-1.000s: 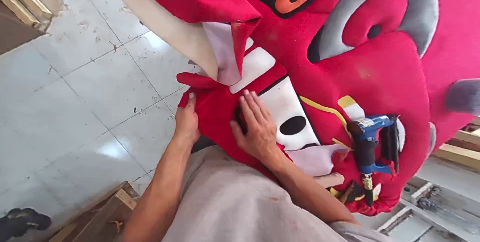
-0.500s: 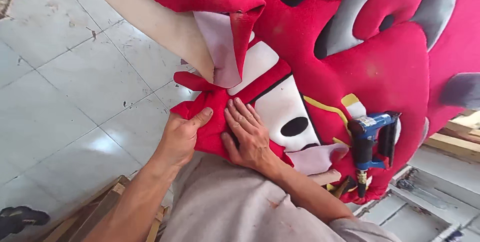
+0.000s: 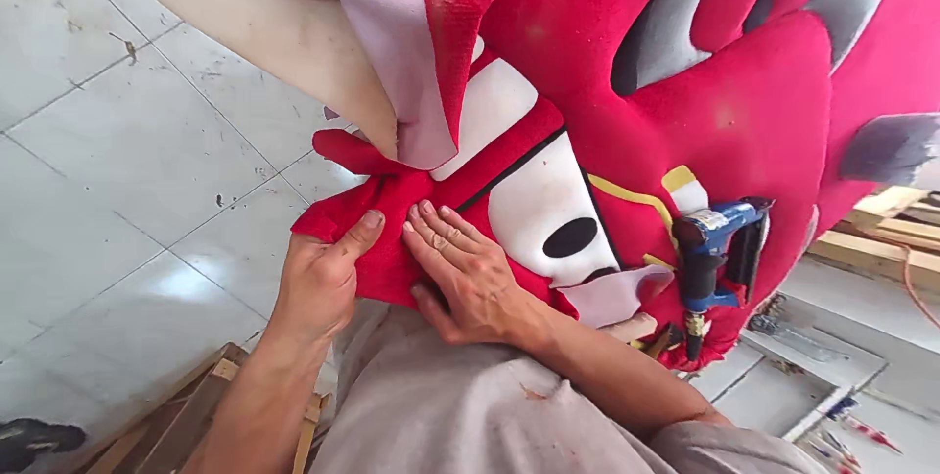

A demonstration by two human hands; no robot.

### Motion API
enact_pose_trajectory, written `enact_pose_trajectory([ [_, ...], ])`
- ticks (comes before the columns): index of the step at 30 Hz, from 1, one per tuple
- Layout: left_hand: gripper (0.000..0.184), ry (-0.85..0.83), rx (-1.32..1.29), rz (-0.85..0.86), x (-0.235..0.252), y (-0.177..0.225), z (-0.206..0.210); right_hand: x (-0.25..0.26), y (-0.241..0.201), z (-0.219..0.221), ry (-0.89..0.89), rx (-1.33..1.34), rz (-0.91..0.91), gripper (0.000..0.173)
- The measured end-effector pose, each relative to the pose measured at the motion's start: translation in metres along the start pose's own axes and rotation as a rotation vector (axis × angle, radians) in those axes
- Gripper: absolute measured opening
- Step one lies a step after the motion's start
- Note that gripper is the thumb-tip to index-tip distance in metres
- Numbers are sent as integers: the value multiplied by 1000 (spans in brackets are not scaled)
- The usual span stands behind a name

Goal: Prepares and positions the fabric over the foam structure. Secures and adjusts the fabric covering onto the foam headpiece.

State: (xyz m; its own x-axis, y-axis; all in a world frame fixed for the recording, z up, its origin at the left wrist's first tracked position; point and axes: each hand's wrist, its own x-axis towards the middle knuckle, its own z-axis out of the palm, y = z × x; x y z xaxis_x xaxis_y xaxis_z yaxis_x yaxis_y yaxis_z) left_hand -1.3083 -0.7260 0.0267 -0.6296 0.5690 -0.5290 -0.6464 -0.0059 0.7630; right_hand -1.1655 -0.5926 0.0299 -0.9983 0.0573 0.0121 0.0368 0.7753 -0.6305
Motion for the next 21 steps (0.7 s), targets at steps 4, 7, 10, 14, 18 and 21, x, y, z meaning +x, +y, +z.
enact_pose_trajectory([
  [4,19,20,-87,-7,2,-9,-6,3,-2,3,-53,-51,-6,61],
  [7,22,82,-190,-31,7,-22,-11,6,-5,11,-67,-76,-19,63],
  [10,27,185,-250,-82,21,-38,-15,12,-7,21,-72,-150,-27,54],
  [14,36,326,-229,-153,44,-59,-15,15,-8,35,-95,-248,-27,46],
  [18,43,475,76,-264,70,-73,0,18,-5,47,-117,-323,-63,44],
  [21,46,425,448,-224,85,-88,1,16,-1,52,-80,-267,-116,41],
])
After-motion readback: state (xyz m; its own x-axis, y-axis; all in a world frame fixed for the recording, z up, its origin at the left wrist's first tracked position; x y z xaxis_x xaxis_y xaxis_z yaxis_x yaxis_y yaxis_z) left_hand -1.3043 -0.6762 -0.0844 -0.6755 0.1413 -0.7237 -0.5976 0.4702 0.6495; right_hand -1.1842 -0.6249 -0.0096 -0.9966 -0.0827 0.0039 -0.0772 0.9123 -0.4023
